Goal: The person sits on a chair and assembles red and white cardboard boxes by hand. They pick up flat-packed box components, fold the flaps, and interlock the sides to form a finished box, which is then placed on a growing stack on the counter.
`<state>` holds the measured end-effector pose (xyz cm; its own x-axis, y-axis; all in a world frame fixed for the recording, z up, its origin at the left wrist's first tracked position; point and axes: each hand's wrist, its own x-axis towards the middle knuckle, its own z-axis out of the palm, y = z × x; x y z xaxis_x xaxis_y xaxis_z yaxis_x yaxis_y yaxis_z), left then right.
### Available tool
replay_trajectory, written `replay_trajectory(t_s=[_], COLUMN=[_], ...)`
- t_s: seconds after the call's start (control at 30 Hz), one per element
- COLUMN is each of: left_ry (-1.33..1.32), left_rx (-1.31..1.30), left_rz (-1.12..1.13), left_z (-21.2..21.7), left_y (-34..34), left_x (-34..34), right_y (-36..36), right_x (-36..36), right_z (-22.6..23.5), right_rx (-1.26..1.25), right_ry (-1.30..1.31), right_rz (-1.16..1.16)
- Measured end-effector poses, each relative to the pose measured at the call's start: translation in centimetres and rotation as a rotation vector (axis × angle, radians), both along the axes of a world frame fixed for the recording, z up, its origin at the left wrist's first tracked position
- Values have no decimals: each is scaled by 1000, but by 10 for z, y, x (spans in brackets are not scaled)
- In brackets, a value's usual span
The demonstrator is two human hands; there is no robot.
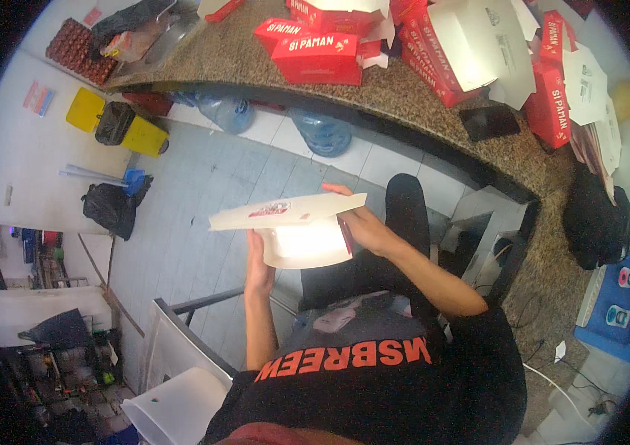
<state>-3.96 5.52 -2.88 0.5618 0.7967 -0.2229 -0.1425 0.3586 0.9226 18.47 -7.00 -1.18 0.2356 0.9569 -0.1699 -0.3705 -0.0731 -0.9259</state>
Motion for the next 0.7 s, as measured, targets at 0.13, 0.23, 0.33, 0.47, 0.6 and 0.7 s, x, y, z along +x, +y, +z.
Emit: replay_trajectory(t_s=[0.13,0.23,0.33,0.47,0.6,0.7], left_ry=[-91,-99,-115,112,340,550], left_rx=[-25,-9,-12,12,-49,431], left_rz=[-70,-56,-93,-157,-296,-559], left_z=[8,19,34,-38,-106,-150], left_y=[0,3,6,16,-10,-29], left_x=[10,17,18,2,-4,-11], right_y=[6,20,51,129,178,179], right_x=[12,34,72,137,221,236], right_z=[13,12,52,157,220,165], right_rx=[30,3,102,336,326,385], right_ry=[-254,-293,-316,-69,-7,68], right_rz=[-41,-81,-179,-565,-743,-780])
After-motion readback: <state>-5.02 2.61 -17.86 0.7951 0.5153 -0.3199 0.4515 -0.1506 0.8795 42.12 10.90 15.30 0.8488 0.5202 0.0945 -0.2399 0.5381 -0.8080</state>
